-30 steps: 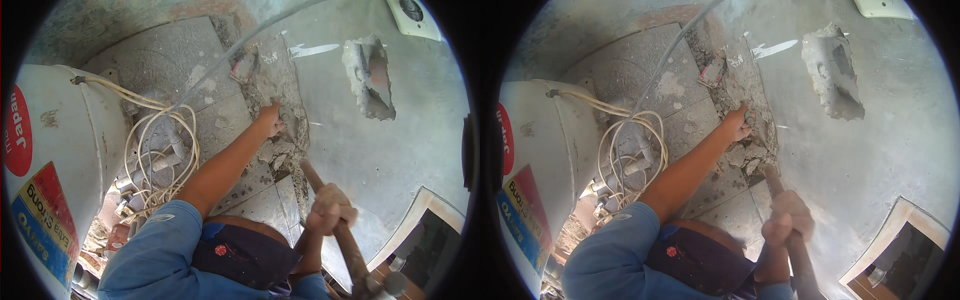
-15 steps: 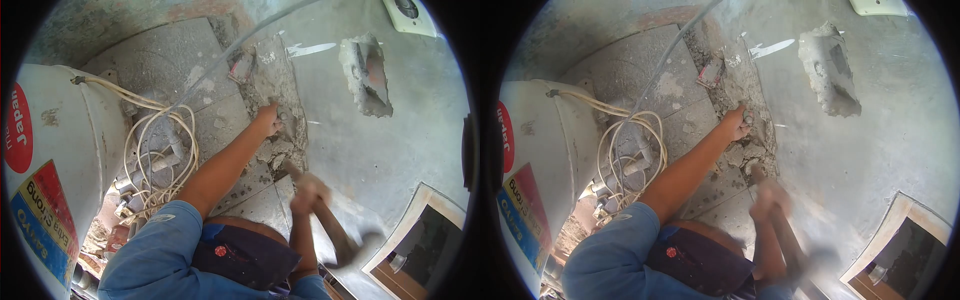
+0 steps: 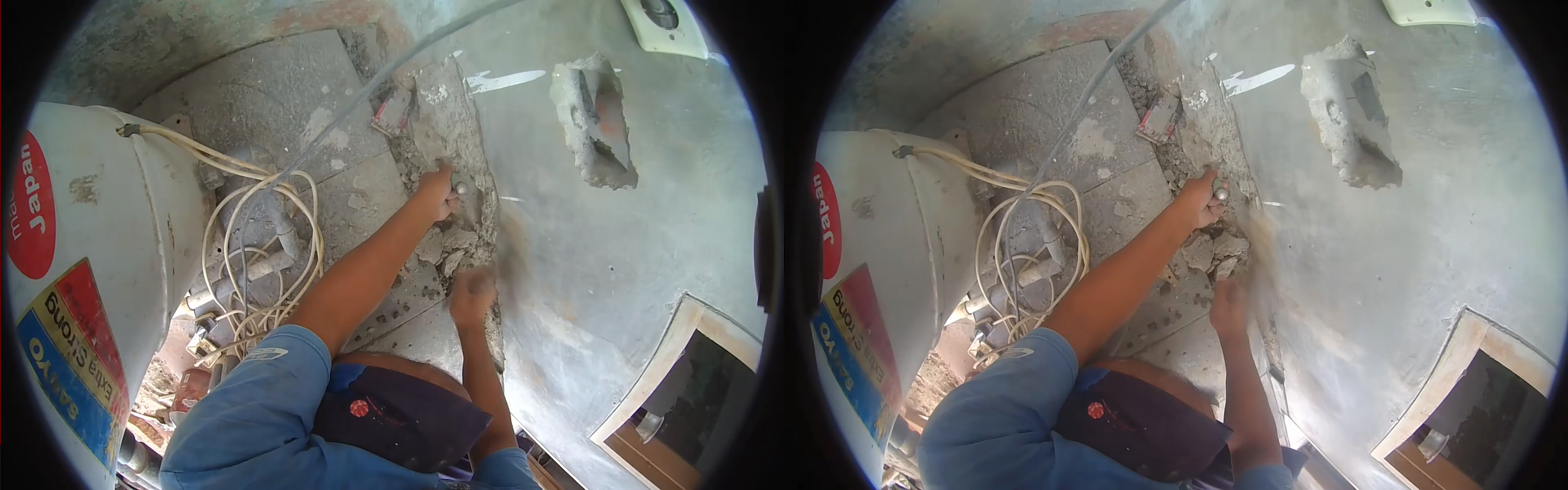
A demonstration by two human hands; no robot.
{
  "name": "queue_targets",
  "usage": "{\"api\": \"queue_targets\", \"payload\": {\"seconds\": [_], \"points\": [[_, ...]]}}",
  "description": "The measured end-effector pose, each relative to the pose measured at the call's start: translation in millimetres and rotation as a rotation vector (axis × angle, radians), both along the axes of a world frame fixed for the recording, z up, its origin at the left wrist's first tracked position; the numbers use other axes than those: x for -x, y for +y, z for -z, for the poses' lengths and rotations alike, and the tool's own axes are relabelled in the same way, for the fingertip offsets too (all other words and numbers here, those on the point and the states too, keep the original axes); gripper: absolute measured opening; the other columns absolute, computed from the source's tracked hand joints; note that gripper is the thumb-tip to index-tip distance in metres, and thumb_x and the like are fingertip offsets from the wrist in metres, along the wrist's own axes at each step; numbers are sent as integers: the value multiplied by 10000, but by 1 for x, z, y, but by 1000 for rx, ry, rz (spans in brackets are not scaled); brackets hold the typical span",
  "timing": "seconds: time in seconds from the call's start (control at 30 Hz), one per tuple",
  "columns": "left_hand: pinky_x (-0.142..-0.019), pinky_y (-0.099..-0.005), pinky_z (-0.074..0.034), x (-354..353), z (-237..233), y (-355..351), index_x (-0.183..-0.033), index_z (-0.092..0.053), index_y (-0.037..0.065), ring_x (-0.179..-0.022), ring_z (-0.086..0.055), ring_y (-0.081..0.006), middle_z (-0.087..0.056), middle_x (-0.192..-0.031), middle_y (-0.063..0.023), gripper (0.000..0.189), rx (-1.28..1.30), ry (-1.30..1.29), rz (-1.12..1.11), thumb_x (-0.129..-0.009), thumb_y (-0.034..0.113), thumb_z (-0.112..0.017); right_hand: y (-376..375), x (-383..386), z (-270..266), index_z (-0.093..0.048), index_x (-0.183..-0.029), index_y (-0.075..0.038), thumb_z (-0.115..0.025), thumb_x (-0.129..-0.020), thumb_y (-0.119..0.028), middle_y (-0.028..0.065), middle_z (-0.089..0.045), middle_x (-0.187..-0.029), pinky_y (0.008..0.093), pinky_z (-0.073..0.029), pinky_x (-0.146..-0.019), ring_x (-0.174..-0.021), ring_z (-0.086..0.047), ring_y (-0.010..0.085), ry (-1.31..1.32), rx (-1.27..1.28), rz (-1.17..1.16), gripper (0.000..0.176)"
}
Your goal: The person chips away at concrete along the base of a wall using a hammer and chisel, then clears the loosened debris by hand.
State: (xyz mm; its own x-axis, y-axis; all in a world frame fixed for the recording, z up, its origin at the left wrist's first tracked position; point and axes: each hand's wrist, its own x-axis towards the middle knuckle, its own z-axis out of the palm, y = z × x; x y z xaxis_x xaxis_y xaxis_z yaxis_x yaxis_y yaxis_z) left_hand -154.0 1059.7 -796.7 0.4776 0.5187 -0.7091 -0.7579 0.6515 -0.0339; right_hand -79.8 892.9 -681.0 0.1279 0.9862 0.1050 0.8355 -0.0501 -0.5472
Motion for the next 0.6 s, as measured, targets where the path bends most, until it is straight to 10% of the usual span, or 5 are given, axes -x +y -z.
{"api": "queue_targets", "payload": {"seconds": [0.17,0.33,0.43,0.47,0.6], "points": [[-432,-281,-226,-10,3,-7,-841,-539,27,-408,-233,-119,-341,-522,7,323,127,56,-7,-954,313,-442,14,28,-64,-526,-734,-41,-577,-814,-88,54,-504,-551,301,-385,-455,-451,-460,161,84,307,326,105],[-419,-284,-232,-1,6,5,-818,-543,32,-410,-250,-121,-334,-523,8,333,61,68,22,-950,322,-447,48,47,-140,-360,-733,-100,-417,-850,-3,-16,-368,-484,246,-325,-392,-389,-335,83,649,-539,-372,163],[-414,-290,-228,1,7,2,-805,-538,29,-417,-250,-122,-339,-550,8,341,20,9,9,-956,319,-441,8,-3,-24,-472,-770,-66,-527,-824,-84,36,-467,-562,327,-394,-498,-514,-463,193,-163,-290,-239,79],[-415,-291,-229,-7,12,-1,-816,-533,25,-420,-251,-123,-344,-558,5,341,-19,113,43,-960,319,-437,-9,-32,41,-538,-761,-5,-604,-792,-139,66,-484,-557,334,-414,-544,-538,-499,208,-77,149,-6,153],[-415,-286,-217,6,-7,1,-855,-517,14,-423,-243,-123,-337,-554,2,336,96,118,5,-962,321,-436,14,16,-38,-601,-827,56,-615,-821,-174,179,-611,-675,367,-453,-592,-621,-605,234,-75,468,232,230]]}}
